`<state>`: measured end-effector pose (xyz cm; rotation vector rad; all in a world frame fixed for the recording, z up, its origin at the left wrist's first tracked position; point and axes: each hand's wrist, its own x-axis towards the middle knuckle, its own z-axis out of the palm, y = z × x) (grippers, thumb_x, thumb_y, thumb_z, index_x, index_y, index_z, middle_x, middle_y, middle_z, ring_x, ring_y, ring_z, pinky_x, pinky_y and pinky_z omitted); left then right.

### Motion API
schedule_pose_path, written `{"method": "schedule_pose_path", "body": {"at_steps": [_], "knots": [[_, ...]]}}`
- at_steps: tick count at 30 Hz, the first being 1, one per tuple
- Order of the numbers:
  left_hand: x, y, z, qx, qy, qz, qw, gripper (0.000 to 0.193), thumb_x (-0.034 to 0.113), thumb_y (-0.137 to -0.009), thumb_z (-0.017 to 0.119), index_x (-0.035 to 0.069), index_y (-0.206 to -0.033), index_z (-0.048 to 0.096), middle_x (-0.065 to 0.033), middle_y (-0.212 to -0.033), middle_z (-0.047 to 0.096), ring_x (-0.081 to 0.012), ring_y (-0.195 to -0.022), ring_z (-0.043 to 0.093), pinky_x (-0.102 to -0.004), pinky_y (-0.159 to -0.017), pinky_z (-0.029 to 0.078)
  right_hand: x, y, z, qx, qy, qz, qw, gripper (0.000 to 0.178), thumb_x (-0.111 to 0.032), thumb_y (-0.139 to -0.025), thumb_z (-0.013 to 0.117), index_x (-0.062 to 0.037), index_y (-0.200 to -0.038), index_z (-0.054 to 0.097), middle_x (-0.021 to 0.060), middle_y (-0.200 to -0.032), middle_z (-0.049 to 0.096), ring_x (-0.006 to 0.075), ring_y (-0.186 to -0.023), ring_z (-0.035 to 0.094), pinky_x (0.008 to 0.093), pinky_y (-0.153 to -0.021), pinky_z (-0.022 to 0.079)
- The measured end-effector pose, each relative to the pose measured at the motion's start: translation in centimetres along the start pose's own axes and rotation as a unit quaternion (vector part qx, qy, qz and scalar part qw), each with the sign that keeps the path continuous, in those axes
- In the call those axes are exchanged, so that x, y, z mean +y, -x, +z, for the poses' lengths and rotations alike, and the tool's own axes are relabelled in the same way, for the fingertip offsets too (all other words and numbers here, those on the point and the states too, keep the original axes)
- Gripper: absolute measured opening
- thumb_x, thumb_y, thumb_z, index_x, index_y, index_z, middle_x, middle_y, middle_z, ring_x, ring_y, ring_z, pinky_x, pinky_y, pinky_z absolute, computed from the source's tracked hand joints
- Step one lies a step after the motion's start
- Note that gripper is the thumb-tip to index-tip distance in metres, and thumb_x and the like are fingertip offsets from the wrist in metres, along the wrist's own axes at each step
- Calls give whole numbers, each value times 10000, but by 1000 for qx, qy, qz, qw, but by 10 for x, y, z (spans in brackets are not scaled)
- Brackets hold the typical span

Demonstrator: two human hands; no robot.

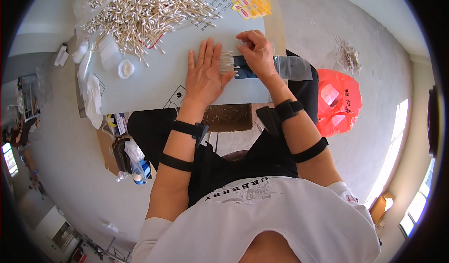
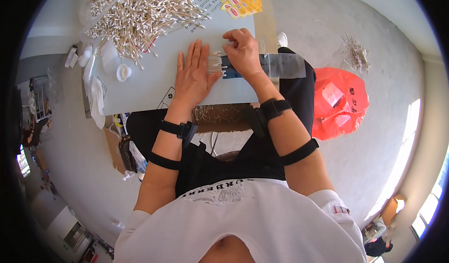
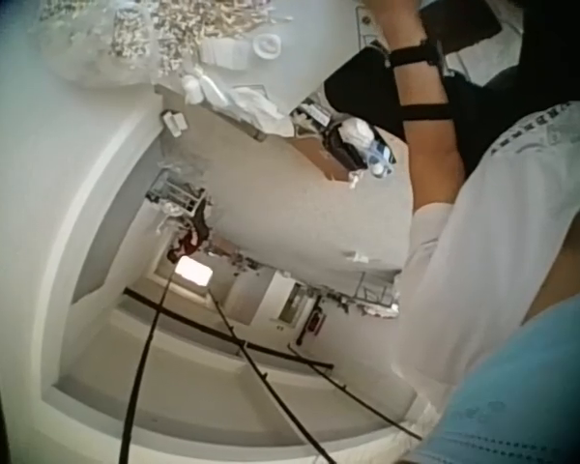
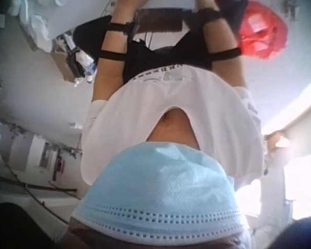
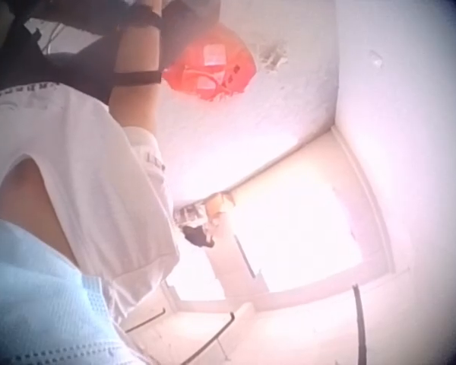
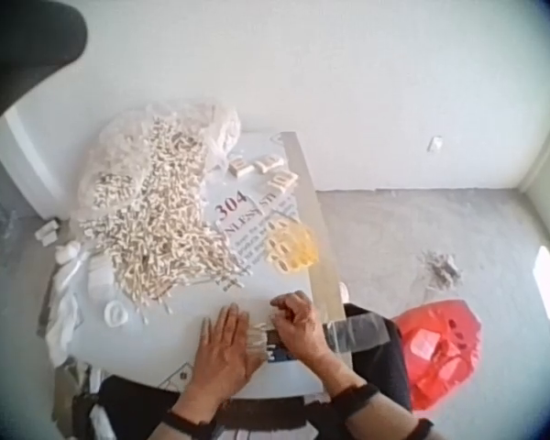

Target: The recorder is bundling cotton swabs and placing them into individual plastic packets at a workstation.

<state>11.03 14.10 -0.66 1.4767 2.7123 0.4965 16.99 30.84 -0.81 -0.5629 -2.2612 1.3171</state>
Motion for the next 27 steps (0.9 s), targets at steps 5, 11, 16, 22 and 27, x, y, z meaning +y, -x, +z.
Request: {"method": "schedule_pose_path", "body": {"at_steps": [5, 11, 16, 22, 27], "knots": [[7, -9, 5, 28, 0, -37, 999, 762, 443, -888, 610, -9, -1443, 348, -218, -1534, 284, -331, -1450, 227, -532, -1166, 146, -6, 36, 15, 87, -146, 6, 985, 228, -83, -956, 549, 14, -1157, 599, 142, -1218, 586, 224, -1068, 585, 313, -944, 454], [-2, -13, 12, 163, 269, -83, 946, 647, 393, -987, 499, -30, -1444, 325, -233, -1544, 238, -357, -1444, 221, -462, -1174, 172, -5, 43, 35, 139, -248, 28, 958, 331, -156, -1018, 470, 37, -1279, 532, 167, -1412, 474, 263, -1304, 449, 339, -1091, 330], [10, -16, 17, 219, 465, -154, 844, 617, 393, -1044, 353, -47, -1470, 285, -180, -1558, 251, -279, -1440, 244, -400, -1175, 199, -9, 45, 47, 113, -272, 31, 955, 387, -178, -1038, 445, 66, -1335, 492, 132, -1497, 372, 195, -1340, 401, 311, -1125, 316], [9, -17, 19, 267, 612, -159, 727, 666, 419, -1036, 361, -78, -1468, 260, -196, -1548, 255, -292, -1440, 236, -399, -1185, 171, -4, 40, 41, 139, -305, 36, 941, 398, -199, -1040, 445, 61, -1338, 493, 138, -1473, 408, 197, -1341, 402, 319, -1119, 333], [10, -24, 22, 238, 647, -165, 705, 655, 428, -1033, 385, -47, -1471, 280, -164, -1558, 254, -270, -1436, 252, -395, -1183, 186, -4, 34, 46, 106, -212, 13, 971, 402, -208, -1037, 460, 58, -1337, 494, 137, -1427, 464, 187, -1311, 431, 311, -1103, 351]]}}
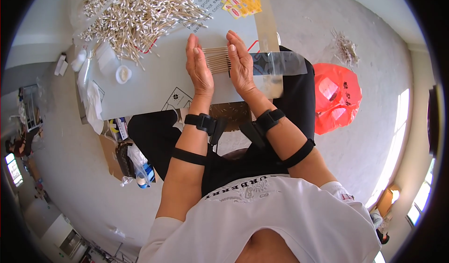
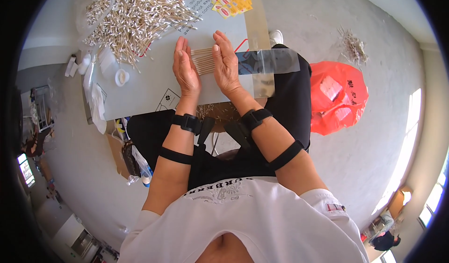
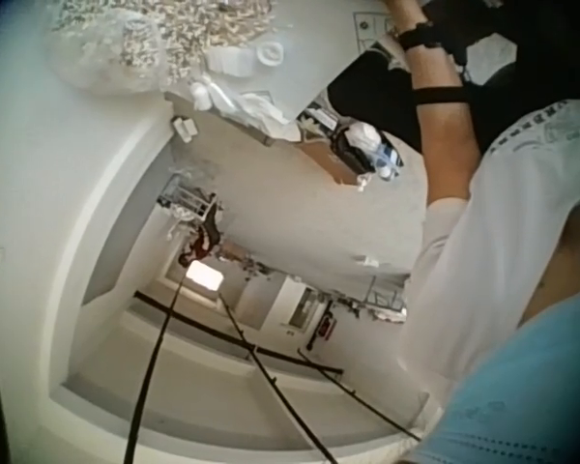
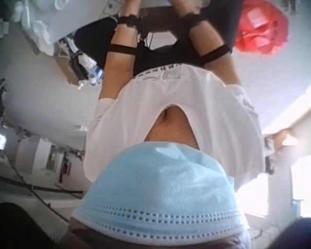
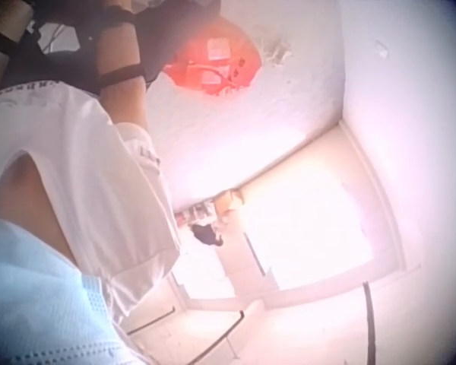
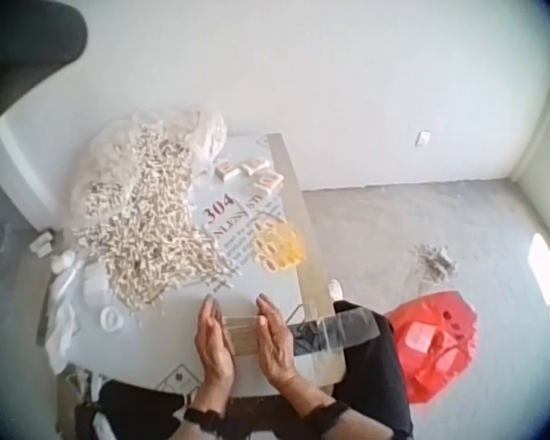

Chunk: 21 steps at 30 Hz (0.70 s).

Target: The recorder is bundling cotton swabs and placing them into individual plastic packets at a workstation.

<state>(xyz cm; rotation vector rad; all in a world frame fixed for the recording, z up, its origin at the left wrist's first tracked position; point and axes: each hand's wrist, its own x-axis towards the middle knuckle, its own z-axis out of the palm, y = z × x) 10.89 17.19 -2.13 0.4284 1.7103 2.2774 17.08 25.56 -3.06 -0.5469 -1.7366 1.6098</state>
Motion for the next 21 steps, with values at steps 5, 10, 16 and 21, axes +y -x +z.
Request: {"method": "schedule_pose_path", "body": {"at_steps": [5, 10, 16, 21], "knots": [[21, -1, -15, -73, -164, 67, 981, 630, 344, -995, 492, 3, -1482, 286, -164, -1564, 243, -282, -1447, 239, -438, -1179, 189, -6, -6, -23, -33, -53, 59, 996, 374, -135, -992, 524, 21, -1331, 504, 123, -1413, 482, 193, -1307, 438, 328, -1089, 375], [34, 14, -18, -252, -632, 156, 716, 771, 369, -890, 624, 64, -1504, 273, -127, -1585, 217, -292, -1461, 214, -514, -1176, 159, -33, -19, -62, -263, 324, -129, 899, 528, -72, -804, 670, -29, -1308, 521, 129, -1460, 421, 329, -1368, 363, 421, -1103, 371], [25, 27, -16, -241, -656, 139, 702, 799, 427, -880, 620, 60, -1503, 278, -132, -1585, 216, -280, -1467, 200, -508, -1182, 139, -11, -2, -58, -248, 413, -246, 841, 519, -153, -800, 676, -48, -1290, 542, 110, -1405, 488, 281, -1341, 419, 436, -1124, 343], [22, 28, -15, -252, -654, 138, 700, 782, 429, -891, 604, 56, -1500, 284, -138, -1581, 226, -279, -1470, 190, -504, -1184, 134, -14, 2, -62, -221, 422, -269, 837, 495, -133, -791, 679, -31, -1259, 554, 118, -1346, 531, 291, -1274, 484, 432, -1090, 378]]}}
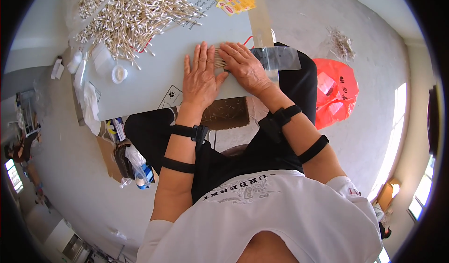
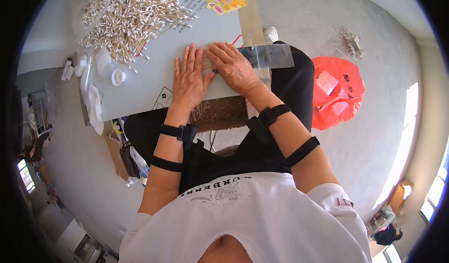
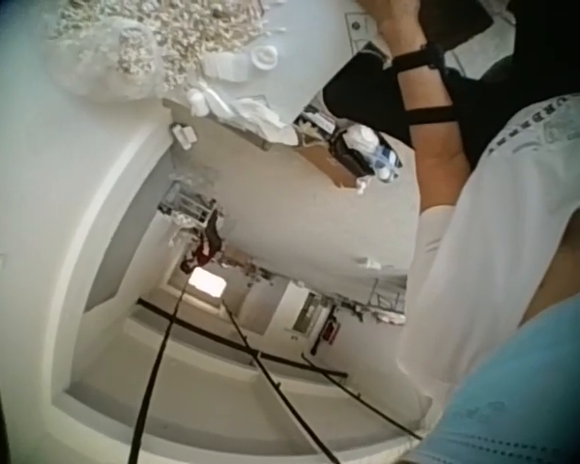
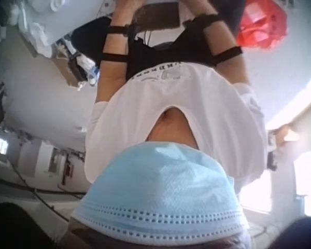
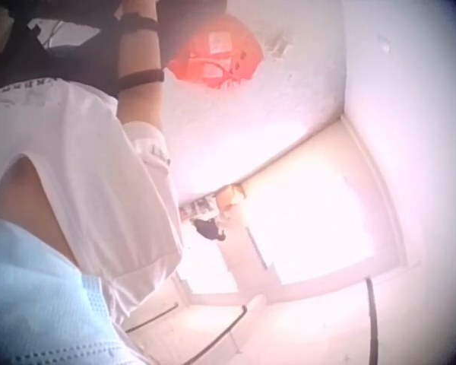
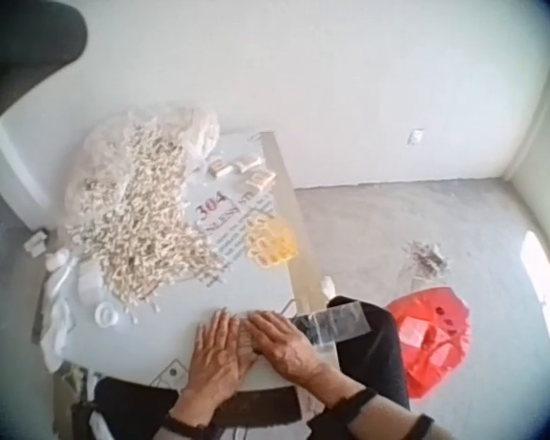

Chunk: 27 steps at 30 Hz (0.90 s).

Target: The recorder is bundling cotton swabs and placing them into individual plastic packets at a workstation.

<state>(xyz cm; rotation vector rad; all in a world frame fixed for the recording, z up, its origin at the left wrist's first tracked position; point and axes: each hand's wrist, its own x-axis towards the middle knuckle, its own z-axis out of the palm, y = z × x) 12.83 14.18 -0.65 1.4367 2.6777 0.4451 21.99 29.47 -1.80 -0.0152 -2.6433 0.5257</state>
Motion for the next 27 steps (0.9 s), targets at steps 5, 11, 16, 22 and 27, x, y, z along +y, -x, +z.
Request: {"method": "schedule_pose_path", "body": {"at_steps": [5, 11, 16, 22, 27], "knots": [[2, 3, 2, 9, -3, 1, 1000, 788, 424, -890, 608, 50, -1500, 279, -144, -1581, 226, -278, -1472, 186, -501, -1187, 124, -1, 15, -34, 125, -56, 255, 957, 212, -54, -785, 681, -11, -958, 566, 154, -940, 585, 362, -873, 593, 448, -751, 500], [30, -5, 15, 8, 12, -5, 1000, 814, 439, -885, 610, 34, -1499, 262, -159, -1577, 226, -285, -1475, 175, -507, -1185, 113, 7, 21, -48, -55, 129, 316, 939, 217, -177, -763, 695, -18, -886, 610, 180, -834, 629, 381, -757, 647, 442, -673, 544], [61, -11, 29, 31, 26, -22, 999, 813, 466, -912, 565, 17, -1503, 235, -184, -1574, 214, -313, -1476, 160, -524, -1174, 108, 13, 3, -55, -145, 142, 350, 914, 142, -160, -759, 651, -20, -784, 662, 187, -793, 671, 377, -751, 671, 442, -693, 551], [80, -17, 34, 40, 33, -10, 999, 845, 497, -896, 561, -1, -1499, 240, -192, -1572, 216, -306, -1476, 161, -518, -1179, 95, 37, 12, -62, -84, -23, 418, 904, 169, -206, -708, 637, -39, -699, 660, 188, -722, 664, 366, -722, 663, 439, -683, 533], [85, -10, 32, 8, 43, 4, 999, 808, 466, -919, 546, 16, -1508, 226, -175, -1578, 209, -295, -1477, 162, -506, -1179, 114, 38, 19, -60, -53, -59, 403, 912, 172, -207, -711, 628, -38, -677, 639, 186, -674, 643, 370, -691, 648, 442, -643, 518]]}}
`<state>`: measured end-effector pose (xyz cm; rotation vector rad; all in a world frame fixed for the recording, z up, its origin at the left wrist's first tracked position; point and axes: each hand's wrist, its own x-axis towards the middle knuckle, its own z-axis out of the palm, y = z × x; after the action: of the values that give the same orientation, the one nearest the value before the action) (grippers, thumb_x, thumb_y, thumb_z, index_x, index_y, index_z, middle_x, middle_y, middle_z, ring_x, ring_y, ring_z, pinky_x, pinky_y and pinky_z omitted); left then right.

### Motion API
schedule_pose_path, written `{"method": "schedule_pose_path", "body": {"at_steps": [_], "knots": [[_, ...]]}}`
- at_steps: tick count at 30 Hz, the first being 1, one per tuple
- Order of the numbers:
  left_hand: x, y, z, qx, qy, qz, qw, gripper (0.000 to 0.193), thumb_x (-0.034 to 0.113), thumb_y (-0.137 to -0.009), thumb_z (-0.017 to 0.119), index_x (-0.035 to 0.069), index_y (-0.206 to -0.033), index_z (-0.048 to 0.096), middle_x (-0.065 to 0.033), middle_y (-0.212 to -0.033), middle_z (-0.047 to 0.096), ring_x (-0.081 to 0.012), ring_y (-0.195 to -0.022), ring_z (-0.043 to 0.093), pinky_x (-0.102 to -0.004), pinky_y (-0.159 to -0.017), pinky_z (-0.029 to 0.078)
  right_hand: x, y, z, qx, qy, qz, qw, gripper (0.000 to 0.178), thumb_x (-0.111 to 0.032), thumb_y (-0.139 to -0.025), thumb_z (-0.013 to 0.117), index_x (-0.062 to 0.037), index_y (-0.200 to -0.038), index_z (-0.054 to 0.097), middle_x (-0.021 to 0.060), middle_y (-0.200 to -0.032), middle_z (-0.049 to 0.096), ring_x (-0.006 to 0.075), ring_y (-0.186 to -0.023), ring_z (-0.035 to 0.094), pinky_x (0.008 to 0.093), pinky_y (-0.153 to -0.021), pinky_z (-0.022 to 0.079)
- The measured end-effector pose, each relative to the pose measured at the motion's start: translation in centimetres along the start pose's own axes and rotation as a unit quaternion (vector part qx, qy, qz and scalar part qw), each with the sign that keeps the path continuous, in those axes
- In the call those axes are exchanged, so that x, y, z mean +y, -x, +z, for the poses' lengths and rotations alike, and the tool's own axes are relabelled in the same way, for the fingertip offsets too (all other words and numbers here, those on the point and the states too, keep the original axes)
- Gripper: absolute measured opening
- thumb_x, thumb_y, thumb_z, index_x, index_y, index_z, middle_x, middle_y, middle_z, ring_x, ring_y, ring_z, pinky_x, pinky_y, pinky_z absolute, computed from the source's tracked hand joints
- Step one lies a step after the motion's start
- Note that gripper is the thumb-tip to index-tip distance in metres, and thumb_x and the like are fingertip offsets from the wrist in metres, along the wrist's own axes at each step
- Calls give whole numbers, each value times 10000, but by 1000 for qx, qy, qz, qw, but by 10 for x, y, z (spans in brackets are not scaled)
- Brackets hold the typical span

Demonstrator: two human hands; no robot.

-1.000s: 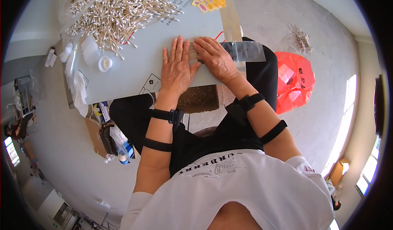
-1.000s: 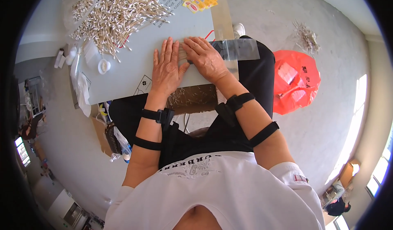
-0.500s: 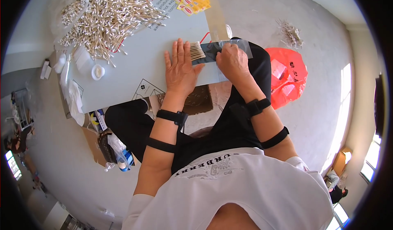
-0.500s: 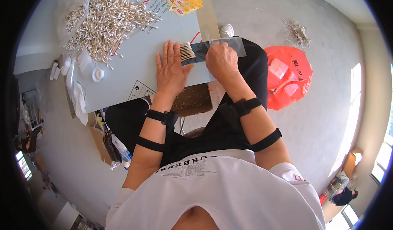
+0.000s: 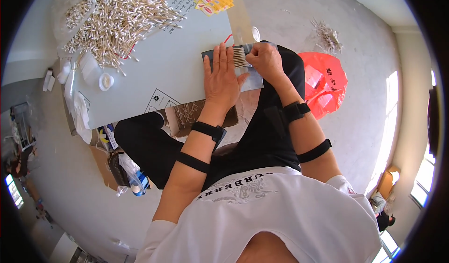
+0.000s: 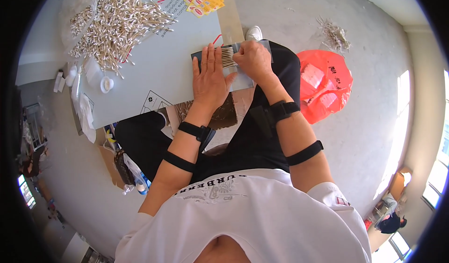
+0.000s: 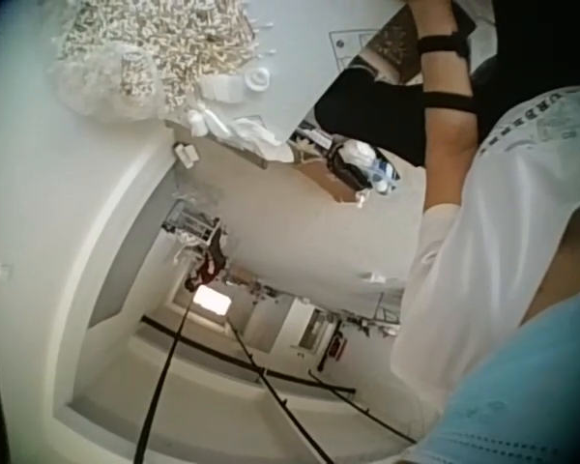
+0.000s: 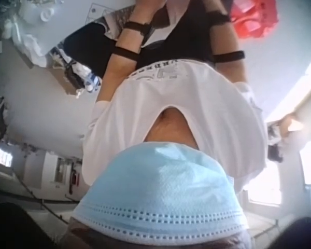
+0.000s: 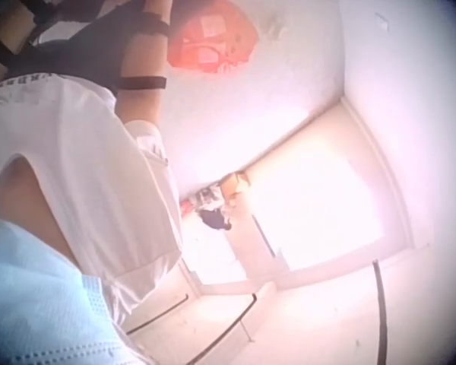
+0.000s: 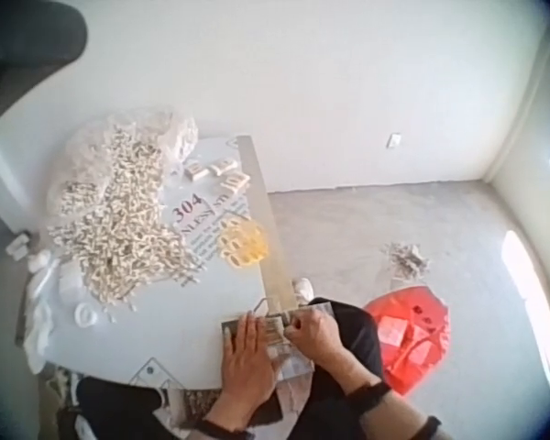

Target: The recorder is bundling cotton swabs and placing them into individual plastic packets at a workstation.

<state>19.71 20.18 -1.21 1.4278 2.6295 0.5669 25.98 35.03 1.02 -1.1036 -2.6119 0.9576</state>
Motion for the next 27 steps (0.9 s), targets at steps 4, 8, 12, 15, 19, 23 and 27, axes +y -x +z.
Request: {"method": "schedule_pose_path", "body": {"at_steps": [4, 8, 12, 15, 19, 23, 27], "knots": [[3, -3, 1, -4, -2, 16, 1000, 808, 456, -911, 556, 10, -1503, 234, -176, -1578, 209, -294, -1477, 163, -500, -1180, 122, 2, 0, 2, 7, 6, -14, 1000, 181, -212, -715, 632, -36, -670, 634, 186, -673, 643, 371, -683, 646, 440, -638, 517], [6, -8, 4, 9, 8, 22, 1000, 808, 460, -904, 561, 6, -1495, 249, -175, -1576, 213, -296, -1474, 175, -496, -1178, 131, 6, -3, 0, 4, 22, -26, 999, 185, -210, -709, 651, -32, -667, 630, 187, -677, 644, 370, -683, 646, 438, -638, 518], [2, -13, 5, 25, -13, 37, 999, 803, 469, -903, 561, 5, -1487, 266, -163, -1576, 221, -285, -1470, 190, -492, -1174, 140, 5, -9, -5, -22, 13, -30, 999, 182, -211, -700, 665, -34, -676, 633, 182, -680, 647, 367, -697, 651, 427, -643, 523], [4, -16, 3, 23, -9, 46, 999, 802, 482, -905, 554, 9, -1487, 271, -154, -1579, 219, -276, -1471, 188, -490, -1175, 132, 6, -9, -7, -35, 20, -24, 999, 179, -216, -695, 671, -42, -679, 635, 180, -688, 650, 364, -705, 653, 423, -651, 526], [1, -13, 6, 5, -9, 55, 998, 803, 496, -908, 545, 13, -1488, 273, -149, -1584, 206, -272, -1473, 180, -492, -1179, 113, 8, -11, -5, -26, 30, -47, 998, 172, -199, -690, 662, -30, -676, 629, 169, -659, 636, 349, -664, 641, 411, -635, 517], [-3, -11, 5, 16, -16, 70, 997, 807, 495, -908, 548, 13, -1492, 267, -153, -1583, 209, -273, -1474, 180, -496, -1179, 113, 9, -13, -6, -9, 54, -94, 994, 177, -190, -681, 663, -18, -671, 623, 159, -629, 620, 339, -622, 626, 401, -614, 510], [-5, -11, 3, 6, -45, 75, 996, 818, 522, -904, 538, 24, -1494, 268, -147, -1578, 216, -268, -1475, 166, -489, -1187, 93, 13, -16, -8, -24, 61, -93, 993, 180, -195, -681, 669, -22, -666, 620, 158, -639, 626, 345, -639, 627, 407, -619, 511]]}}
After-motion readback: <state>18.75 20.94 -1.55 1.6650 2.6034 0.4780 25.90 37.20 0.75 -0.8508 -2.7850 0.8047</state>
